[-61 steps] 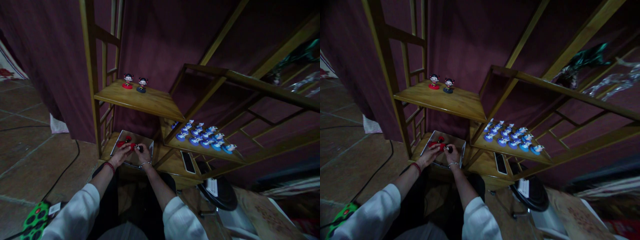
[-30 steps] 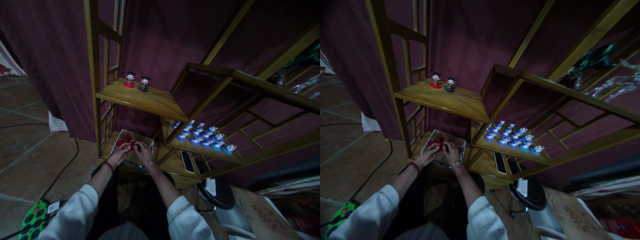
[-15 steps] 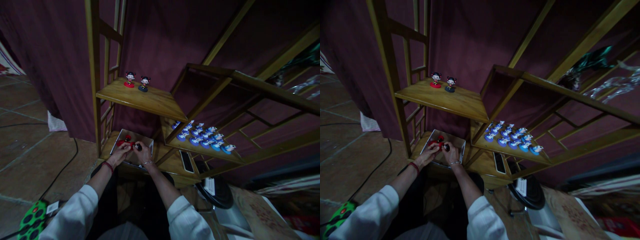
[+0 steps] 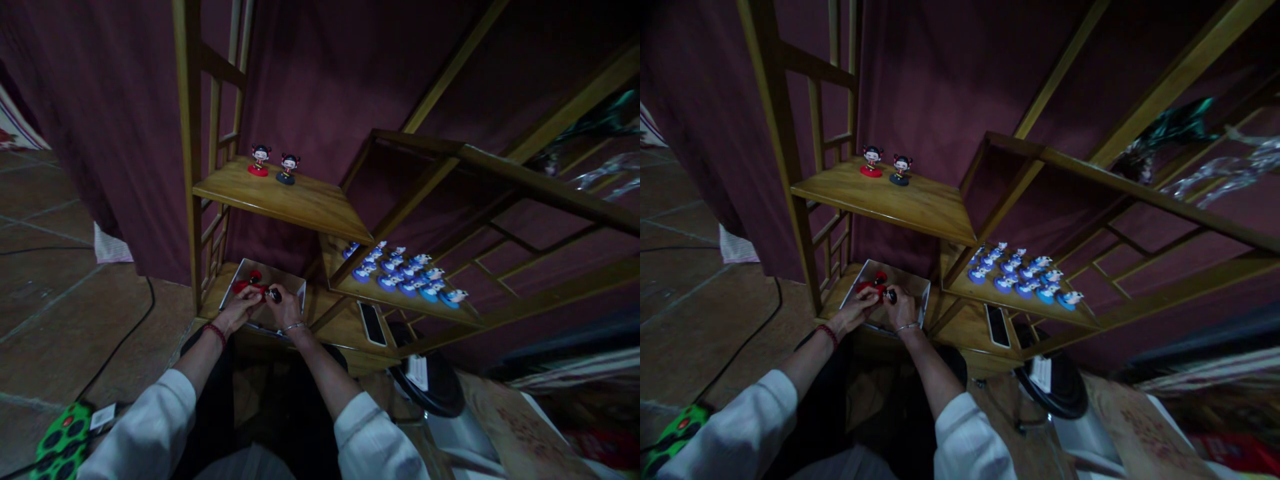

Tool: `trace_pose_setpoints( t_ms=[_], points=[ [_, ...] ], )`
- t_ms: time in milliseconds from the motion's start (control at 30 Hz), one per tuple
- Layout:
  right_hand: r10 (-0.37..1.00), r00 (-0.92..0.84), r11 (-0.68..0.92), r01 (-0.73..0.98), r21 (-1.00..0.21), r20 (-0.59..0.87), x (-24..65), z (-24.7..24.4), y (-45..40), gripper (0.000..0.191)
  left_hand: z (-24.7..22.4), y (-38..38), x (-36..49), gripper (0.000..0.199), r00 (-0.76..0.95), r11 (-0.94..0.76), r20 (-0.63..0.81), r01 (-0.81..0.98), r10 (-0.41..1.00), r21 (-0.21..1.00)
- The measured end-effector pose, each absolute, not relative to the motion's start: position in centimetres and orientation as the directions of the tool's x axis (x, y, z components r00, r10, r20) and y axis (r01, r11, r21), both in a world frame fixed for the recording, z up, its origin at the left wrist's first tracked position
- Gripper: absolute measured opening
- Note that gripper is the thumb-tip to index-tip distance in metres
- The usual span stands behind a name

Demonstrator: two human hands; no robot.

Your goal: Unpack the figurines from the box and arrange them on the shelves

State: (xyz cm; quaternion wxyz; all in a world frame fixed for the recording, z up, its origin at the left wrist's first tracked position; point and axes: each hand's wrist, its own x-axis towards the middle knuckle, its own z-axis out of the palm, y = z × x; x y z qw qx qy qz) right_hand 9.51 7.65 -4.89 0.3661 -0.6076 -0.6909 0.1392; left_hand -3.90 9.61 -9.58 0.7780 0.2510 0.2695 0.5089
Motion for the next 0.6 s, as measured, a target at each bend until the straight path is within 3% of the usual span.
trace_pose_setpoints(
  t_ms=[167,600],
  points=[
    [0.909,-0.091,0.329,0.754,-0.568,0.406,9.84,-4.83,7.73,0.015,-9.67,9.56,-3.86,0.022,0.329,0.350,-0.163,-0.661,0.930,0.664],
    [0.906,-0.225,0.387,0.783,-0.486,0.359,10.23,-4.31,7.43,0.018,-9.57,9.36,-3.90,0.023,0.361,0.390,-0.186,-0.649,0.914,0.653]
  ],
)
